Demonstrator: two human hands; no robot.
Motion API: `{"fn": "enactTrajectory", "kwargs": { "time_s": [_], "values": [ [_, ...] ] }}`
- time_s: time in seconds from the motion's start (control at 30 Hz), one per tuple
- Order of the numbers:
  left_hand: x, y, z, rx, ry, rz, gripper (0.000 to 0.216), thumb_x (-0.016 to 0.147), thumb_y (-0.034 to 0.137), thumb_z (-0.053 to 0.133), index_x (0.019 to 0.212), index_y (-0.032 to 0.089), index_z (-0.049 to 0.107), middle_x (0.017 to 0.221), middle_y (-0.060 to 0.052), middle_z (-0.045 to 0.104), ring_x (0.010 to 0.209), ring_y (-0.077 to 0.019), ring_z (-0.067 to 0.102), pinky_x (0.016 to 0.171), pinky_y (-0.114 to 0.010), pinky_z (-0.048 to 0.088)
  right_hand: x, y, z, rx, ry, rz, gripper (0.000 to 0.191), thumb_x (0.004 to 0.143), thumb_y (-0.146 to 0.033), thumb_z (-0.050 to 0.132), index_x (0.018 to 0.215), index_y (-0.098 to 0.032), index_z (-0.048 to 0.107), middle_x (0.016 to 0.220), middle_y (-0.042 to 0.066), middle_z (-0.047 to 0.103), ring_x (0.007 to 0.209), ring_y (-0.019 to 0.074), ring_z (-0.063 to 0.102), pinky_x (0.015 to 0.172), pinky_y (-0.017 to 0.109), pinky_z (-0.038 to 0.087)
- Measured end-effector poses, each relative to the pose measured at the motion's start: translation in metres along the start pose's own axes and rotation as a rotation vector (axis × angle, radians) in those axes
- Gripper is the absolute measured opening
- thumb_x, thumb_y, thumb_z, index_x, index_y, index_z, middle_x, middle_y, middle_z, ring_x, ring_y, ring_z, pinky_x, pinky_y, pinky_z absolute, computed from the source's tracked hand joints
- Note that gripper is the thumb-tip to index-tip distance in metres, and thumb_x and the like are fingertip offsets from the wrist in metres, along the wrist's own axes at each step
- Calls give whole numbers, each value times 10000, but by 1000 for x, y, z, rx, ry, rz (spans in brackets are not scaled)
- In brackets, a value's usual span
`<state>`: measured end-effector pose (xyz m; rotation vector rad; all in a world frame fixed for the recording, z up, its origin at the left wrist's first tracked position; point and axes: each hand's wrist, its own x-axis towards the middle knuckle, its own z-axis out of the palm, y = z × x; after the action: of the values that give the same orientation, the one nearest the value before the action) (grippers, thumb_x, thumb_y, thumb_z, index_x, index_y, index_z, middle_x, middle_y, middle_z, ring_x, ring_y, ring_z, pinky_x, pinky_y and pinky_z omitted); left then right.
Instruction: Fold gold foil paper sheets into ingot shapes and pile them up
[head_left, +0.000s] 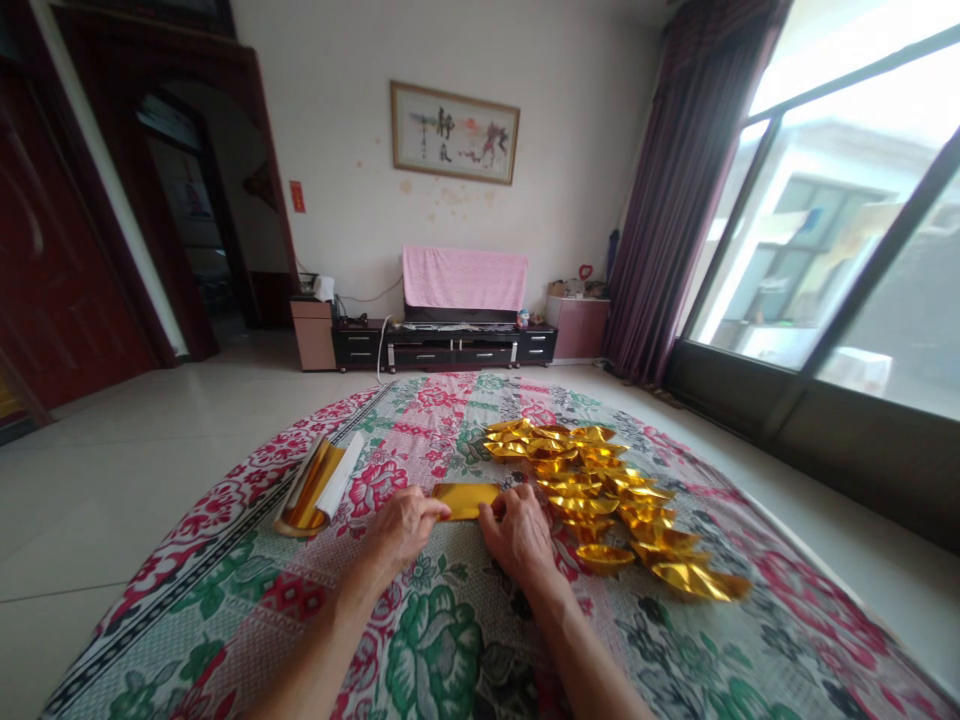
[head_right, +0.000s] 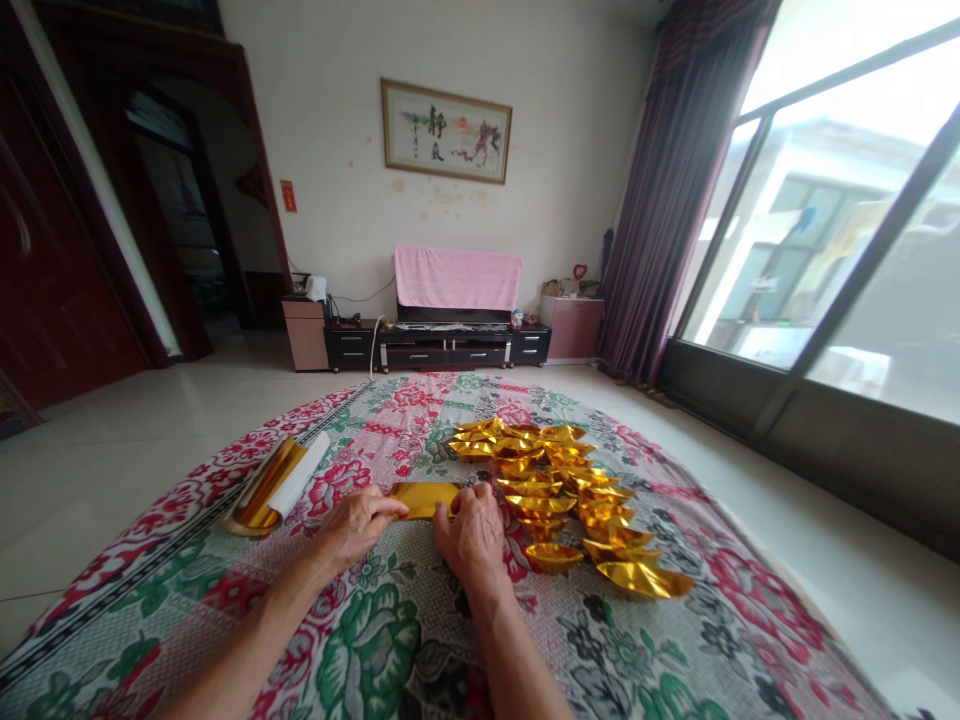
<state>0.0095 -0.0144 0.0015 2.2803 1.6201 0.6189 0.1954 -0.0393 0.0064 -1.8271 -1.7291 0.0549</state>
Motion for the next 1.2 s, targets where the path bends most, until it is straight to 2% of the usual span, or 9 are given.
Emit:
{"fn": "enactTrajectory", "kwargs": {
  "time_s": [0.07, 0.17, 0.37, 0.53, 0.67, 0.8, 0.97, 1.07, 1.2],
  "values": [
    [0, 1, 0, 7, -1, 13, 287, 839, 231, 443, 951, 309, 695, 819, -33, 581, 816, -131, 547, 775, -232, 390, -2, -5, 1, -44, 32, 4, 280, 767, -441, 529, 717, -173, 590, 847, 81, 559, 806, 204, 534, 753, 306, 384],
    [0, 1, -2, 14, -12, 13, 294, 842, 229, 435, 966, 302, 692, 823, -34, 579, 812, -130, 544, 775, -233, 392, -4, -8, 3, -86, 46, 13, 312, 726, -484, 565, 735, -173, 571, 873, 92, 551, 826, 218, 531, 757, 322, 383],
    [-4, 9, -8, 63, -21, 27, 296, 855, 233, 422, 968, 287, 690, 841, -39, 570, 824, -137, 531, 770, -242, 387, -2, -3, 5, -75, 32, -1, 238, 732, -415, 574, 738, -178, 549, 874, 80, 545, 835, 208, 526, 760, 311, 383],
    [-10, 32, -14, 241, 21, 129, 334, 871, 200, 361, 847, 226, 694, 836, -63, 548, 849, -184, 484, 770, -301, 378, -2, -3, 3, -42, 31, -5, 191, 734, -368, 577, 725, -180, 545, 856, 71, 543, 821, 197, 527, 755, 296, 385],
    [-10, 50, -6, 314, -9, 89, 378, 854, 115, 293, 803, 163, 665, 853, -94, 570, 851, -201, 492, 765, -322, 393, -3, -2, 4, -50, 38, -6, 190, 732, -369, 577, 719, -183, 544, 856, 68, 541, 819, 194, 525, 745, 295, 378],
    [-12, 57, 0, 340, -26, 53, 378, 838, 85, 281, 813, 131, 656, 854, -126, 578, 815, -205, 525, 729, -323, 412, -2, -1, 5, -47, 33, -12, 165, 749, -343, 558, 728, -180, 544, 857, 59, 541, 812, 176, 519, 742, 279, 368],
    [-20, 63, -1, 415, -51, 54, 390, 840, 56, 249, 1002, 124, 598, 937, -135, 554, 856, -215, 535, 739, -326, 430, -2, 0, 3, -41, 25, -16, 118, 774, -287, 511, 745, -179, 550, 848, 53, 545, 810, 170, 518, 731, 269, 366],
    [-26, 69, 0, 456, -35, 77, 419, 838, 68, 271, 1137, 187, 540, 991, -121, 531, 908, -215, 514, 779, -328, 434, -2, 0, 2, -40, 21, -11, 105, 770, -272, 507, 736, -182, 549, 840, 51, 546, 806, 169, 519, 725, 266, 369],
    [-30, 75, 1, 466, -38, 53, 447, 832, 85, 298, 1174, 247, 535, 1055, -124, 505, 964, -233, 491, 794, -339, 437, -2, 0, 2, -43, 26, -13, 103, 771, -268, 506, 740, -181, 553, 836, 54, 548, 807, 170, 520, 732, 268, 371]
  ]
}}
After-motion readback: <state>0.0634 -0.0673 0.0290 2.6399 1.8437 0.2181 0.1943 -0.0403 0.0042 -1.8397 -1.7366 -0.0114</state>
